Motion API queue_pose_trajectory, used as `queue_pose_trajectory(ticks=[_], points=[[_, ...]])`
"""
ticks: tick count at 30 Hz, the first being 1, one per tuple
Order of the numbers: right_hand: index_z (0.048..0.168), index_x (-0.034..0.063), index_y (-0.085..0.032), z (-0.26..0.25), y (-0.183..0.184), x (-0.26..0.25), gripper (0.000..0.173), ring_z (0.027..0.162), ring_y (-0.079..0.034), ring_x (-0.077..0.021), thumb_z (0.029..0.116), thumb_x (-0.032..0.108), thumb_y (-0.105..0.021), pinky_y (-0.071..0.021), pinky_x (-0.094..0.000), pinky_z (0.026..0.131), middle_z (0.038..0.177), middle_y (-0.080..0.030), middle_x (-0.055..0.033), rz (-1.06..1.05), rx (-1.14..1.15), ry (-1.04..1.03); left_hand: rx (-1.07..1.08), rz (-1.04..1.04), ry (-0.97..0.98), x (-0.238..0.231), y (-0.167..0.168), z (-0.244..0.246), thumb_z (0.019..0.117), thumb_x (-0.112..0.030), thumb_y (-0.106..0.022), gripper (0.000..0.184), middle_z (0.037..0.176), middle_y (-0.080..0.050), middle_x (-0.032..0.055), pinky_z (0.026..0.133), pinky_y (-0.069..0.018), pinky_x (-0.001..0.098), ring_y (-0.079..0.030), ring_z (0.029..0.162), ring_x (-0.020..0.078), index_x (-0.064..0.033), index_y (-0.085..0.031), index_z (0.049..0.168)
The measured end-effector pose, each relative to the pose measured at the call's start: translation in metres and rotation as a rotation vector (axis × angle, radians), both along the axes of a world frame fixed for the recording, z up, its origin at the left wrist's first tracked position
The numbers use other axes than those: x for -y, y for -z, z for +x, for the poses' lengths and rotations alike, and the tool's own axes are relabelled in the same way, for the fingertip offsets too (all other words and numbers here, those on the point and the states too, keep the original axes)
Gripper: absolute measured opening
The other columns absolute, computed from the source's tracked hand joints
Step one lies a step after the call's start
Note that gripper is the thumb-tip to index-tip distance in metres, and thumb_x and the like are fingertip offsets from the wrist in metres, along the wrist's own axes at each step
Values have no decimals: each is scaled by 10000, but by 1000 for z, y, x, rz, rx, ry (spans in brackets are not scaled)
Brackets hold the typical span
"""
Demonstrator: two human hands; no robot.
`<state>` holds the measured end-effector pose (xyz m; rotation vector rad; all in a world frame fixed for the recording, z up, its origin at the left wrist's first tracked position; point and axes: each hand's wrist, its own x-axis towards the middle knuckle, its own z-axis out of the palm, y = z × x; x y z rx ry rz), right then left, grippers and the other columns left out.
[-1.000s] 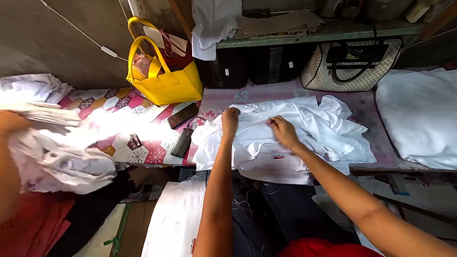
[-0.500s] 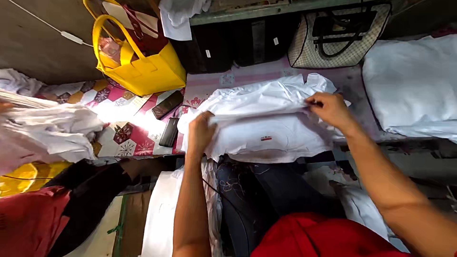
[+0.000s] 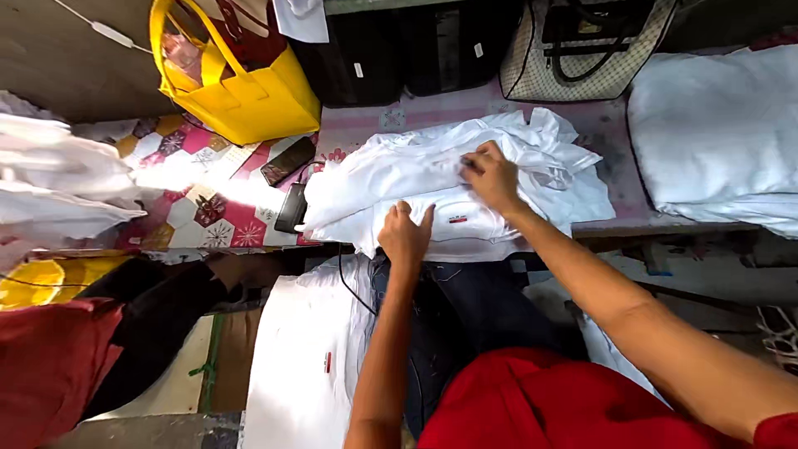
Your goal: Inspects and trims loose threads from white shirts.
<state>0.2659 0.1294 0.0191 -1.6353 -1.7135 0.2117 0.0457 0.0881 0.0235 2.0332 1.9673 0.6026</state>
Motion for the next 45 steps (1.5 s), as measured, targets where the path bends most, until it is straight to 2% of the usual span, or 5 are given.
queue_pose_trajectory(ticks=[9,17,26,38,45], points=[[1049,52,-766,-80,22,-4,156,1036,-695,-344,925,79,-675,-530,-616,831,1225,-703,-123,-267,65,-730,331,97,-170,56,45,-5,933,-90,-669,210,889,-706,236,785,-568,497,-705,809,339,115,-694,971],[791,30,-589,-83,-4,-24,326,581,-427,-95,999,270,-662,-395,-313,578,669,-473,-10,-793,-478,-544,1819,-275,-254,39,49,-1,1114,-171,-303,246,1023,-627,71,915,-534,425,-636,968,194,-50,-495,1211],[766,41,-562,-88,4,-22,342,584,-426,-96,1006,265,-656,-388,-309,586,667,-461,-3,-790,-493,-471,634,357,-168,43,60,16,909,-65,-720,260,1041,-640,240,759,-564,376,-653,862,271,101,-644,1093],[792,17,-581,-90,6,-19,349,598,-436,-107,993,282,-685,-402,-326,598,681,-480,-22,-782,-508,-419,660,223,16,57,43,-16,884,-32,-745,471,1381,-513,316,854,-592,400,-657,1069,322,96,-596,1312],[1084,-14,-695,-73,6,-2,393,765,-593,-160,1076,341,-528,-505,-387,737,913,-673,-107,-553,-512,-345,559,71,-15,76,67,-54,931,14,-656,132,940,-746,168,751,-626,349,-731,759,189,49,-762,1001]])
